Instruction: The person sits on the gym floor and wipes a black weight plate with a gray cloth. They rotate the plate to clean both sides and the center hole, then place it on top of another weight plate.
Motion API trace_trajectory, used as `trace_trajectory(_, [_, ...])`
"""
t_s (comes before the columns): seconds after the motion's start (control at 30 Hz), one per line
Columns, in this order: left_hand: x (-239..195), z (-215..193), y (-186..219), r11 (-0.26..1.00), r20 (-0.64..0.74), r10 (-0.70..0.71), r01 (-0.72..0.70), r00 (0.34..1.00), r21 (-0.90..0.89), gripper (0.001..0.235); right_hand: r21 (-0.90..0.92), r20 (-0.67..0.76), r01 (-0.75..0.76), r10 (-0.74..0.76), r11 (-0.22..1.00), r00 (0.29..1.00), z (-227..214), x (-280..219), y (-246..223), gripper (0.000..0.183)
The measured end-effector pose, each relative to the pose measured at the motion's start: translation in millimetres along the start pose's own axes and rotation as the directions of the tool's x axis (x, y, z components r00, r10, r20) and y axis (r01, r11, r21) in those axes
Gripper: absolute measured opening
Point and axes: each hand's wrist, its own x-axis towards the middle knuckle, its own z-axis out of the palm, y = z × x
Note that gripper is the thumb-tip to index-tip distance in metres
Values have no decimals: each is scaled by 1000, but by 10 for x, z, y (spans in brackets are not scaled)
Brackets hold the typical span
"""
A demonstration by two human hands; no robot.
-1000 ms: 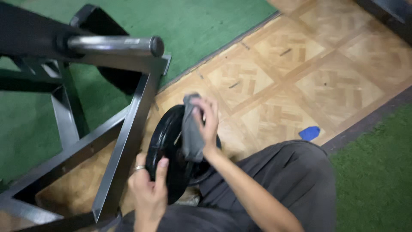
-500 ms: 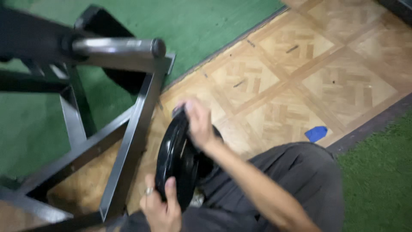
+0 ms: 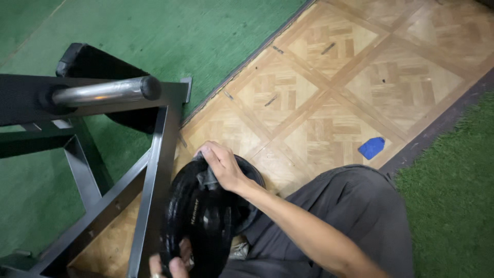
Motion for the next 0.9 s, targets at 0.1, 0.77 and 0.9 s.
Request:
trace_trajectory(0.1, [50,10,463,624,-112,184,-28,976,781,51,84,16,-161,160,983,987,38,-158,322,50])
trace_trajectory(0.77, [370,183,1008,912,116,-310,261,944,317,65,-108,-60,424,-431,899,900,-275,2,-967,44])
trace_trajectory(0.9, [577,148,799,869,155,-10,-68,988,490,60,-244,-14,606,-628,757,778,-32,-131,-1261,41])
